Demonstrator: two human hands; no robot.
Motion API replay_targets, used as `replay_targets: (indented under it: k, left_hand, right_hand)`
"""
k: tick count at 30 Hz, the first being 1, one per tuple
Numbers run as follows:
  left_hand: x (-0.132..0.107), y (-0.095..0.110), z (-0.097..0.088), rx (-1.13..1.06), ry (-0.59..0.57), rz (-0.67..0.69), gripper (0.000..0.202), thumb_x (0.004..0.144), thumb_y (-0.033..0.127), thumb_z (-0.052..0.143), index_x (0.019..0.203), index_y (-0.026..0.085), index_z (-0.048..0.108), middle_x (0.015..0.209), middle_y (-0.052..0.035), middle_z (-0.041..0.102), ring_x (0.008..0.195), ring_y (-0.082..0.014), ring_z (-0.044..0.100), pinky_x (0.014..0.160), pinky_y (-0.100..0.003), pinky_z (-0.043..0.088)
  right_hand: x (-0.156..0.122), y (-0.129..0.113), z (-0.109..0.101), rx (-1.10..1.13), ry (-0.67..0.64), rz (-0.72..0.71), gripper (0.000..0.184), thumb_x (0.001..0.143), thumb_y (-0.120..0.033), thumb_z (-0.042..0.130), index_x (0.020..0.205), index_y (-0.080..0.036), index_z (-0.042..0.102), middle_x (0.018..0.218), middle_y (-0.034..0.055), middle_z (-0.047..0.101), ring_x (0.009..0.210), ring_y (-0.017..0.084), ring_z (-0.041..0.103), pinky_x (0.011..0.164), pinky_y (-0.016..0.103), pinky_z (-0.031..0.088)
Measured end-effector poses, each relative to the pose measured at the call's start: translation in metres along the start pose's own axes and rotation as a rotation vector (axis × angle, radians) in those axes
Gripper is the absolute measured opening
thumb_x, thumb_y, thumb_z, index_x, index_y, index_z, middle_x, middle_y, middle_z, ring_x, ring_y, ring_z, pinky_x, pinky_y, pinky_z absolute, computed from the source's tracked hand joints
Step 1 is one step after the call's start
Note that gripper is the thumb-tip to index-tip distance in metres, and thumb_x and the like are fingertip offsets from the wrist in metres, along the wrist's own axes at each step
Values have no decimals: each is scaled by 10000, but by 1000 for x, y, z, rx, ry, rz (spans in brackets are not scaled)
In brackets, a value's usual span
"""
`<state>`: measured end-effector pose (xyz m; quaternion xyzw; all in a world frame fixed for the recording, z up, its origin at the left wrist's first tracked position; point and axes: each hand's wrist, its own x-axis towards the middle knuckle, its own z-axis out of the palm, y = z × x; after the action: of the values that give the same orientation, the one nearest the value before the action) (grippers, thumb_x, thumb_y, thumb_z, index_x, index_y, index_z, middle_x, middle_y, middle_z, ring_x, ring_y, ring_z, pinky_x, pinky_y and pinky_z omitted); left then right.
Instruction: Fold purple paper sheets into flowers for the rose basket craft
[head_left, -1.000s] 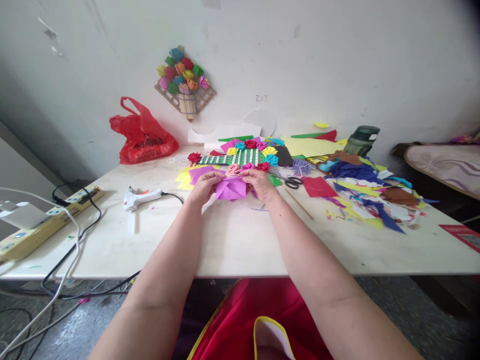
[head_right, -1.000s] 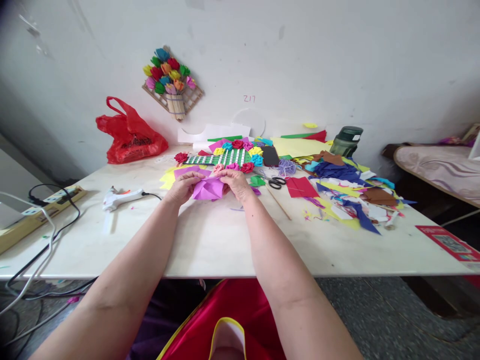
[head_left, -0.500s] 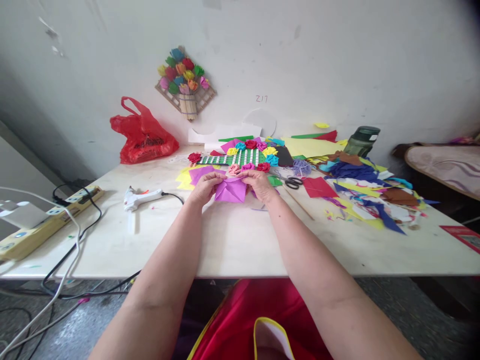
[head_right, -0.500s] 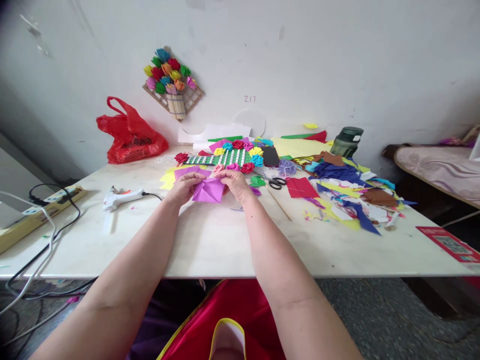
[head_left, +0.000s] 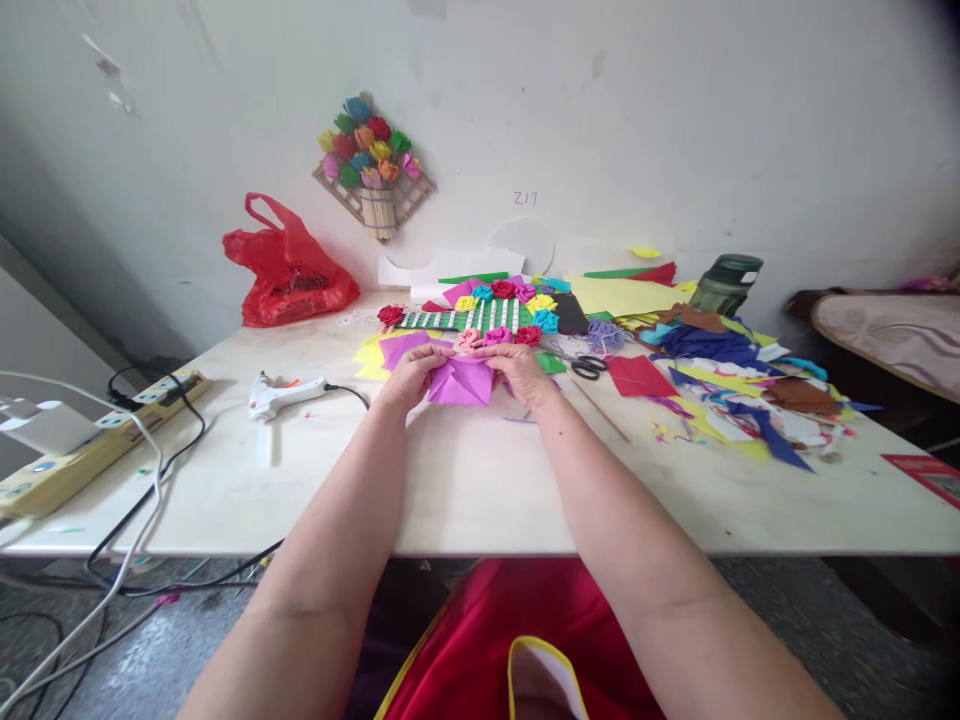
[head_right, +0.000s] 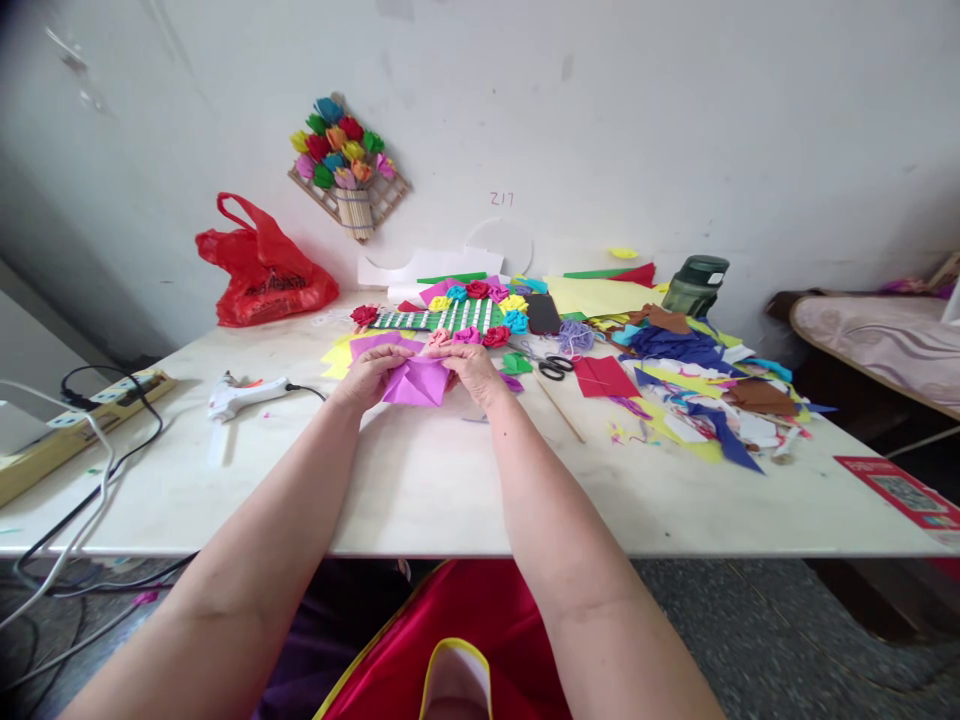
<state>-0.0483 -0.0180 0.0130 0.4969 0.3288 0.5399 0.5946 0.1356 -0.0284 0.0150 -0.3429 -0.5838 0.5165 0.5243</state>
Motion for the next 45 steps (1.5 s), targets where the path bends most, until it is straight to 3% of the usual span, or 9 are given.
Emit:
replay_targets:
  k: [8, 11, 15, 19, 23, 31, 35, 41, 45]
  left_hand:
    - [1, 0, 0, 49, 38, 22, 151, 592, 220, 665, 705, 120, 655, 505, 18, 552, 409, -54, 446, 374, -175, 281]
    - [0, -1, 1, 63, -8, 29, 227, 560, 226, 722, 746, 129, 635, 577, 9, 596, 468, -71, 513, 430, -178, 357]
    - [-3, -1, 2, 109, -41, 87, 377, 554, 231, 749, 894, 135, 617, 605, 15, 598, 497, -72, 532, 467, -179, 393]
    - [-5, 2, 5, 207, -69, 151, 468, 585, 260, 742, 1010, 127, 598, 552, 32, 559, 466, -66, 499, 456, -182, 383]
    - [-8, 5, 10, 250, -93, 186, 522, 606, 293, 733, 1072, 117, 578, 517, 50, 523, 446, -57, 469, 446, -180, 367]
    - [-7, 4, 11, 273, -91, 117, 518, 577, 323, 748, 1028, 115, 601, 575, 21, 576, 505, -78, 520, 485, -192, 404]
    - [-4, 1, 8, 235, -119, 69, 484, 565, 309, 758, 979, 114, 600, 626, 1, 607, 537, -81, 543, 506, -192, 416]
    - [-3, -1, 6, 230, -97, 1, 295, 543, 286, 768, 670, 123, 558, 523, 31, 537, 440, -46, 459, 413, -169, 332]
    - [-6, 2, 6, 208, -88, -15, 275, 554, 286, 757, 647, 126, 554, 495, 38, 508, 402, -37, 409, 382, -173, 295]
  right_hand:
    - [-3, -3, -1, -10, -31, -57, 251, 682, -279, 538, 801, -148, 715, 653, 28, 642, 517, 121, 513, 457, 247, 406]
    - [-2, -2, 2, -83, 19, -115, 238, 670, -349, 612, 760, -151, 711, 746, 35, 664, 666, 153, 568, 582, 270, 445]
    - [-2, -3, 5, -103, 37, -142, 254, 602, -298, 685, 817, -163, 699, 875, 40, 675, 814, 167, 589, 725, 285, 455]
    - [-5, -7, 5, -79, 12, -56, 398, 597, -260, 682, 986, -179, 660, 940, 43, 661, 762, 142, 585, 679, 268, 458]
    - [-6, -8, 3, -158, 22, 29, 302, 627, -318, 657, 873, -146, 686, 733, 27, 641, 611, 123, 535, 561, 256, 422]
    - [0, 2, 2, -235, 81, 31, 190, 581, -318, 683, 613, -145, 612, 523, -22, 500, 478, 85, 397, 466, 242, 317]
    - [-2, 0, 3, -211, 113, 48, 183, 556, -296, 696, 609, -146, 606, 541, -12, 518, 487, 93, 423, 490, 253, 349]
    - [-1, 2, 1, -188, 109, 26, 173, 539, -275, 704, 617, -137, 635, 549, -12, 543, 482, 80, 420, 488, 240, 350]
    - [0, 3, 0, -191, 106, 35, 159, 540, -260, 704, 631, -140, 655, 555, -8, 564, 487, 88, 441, 489, 241, 365]
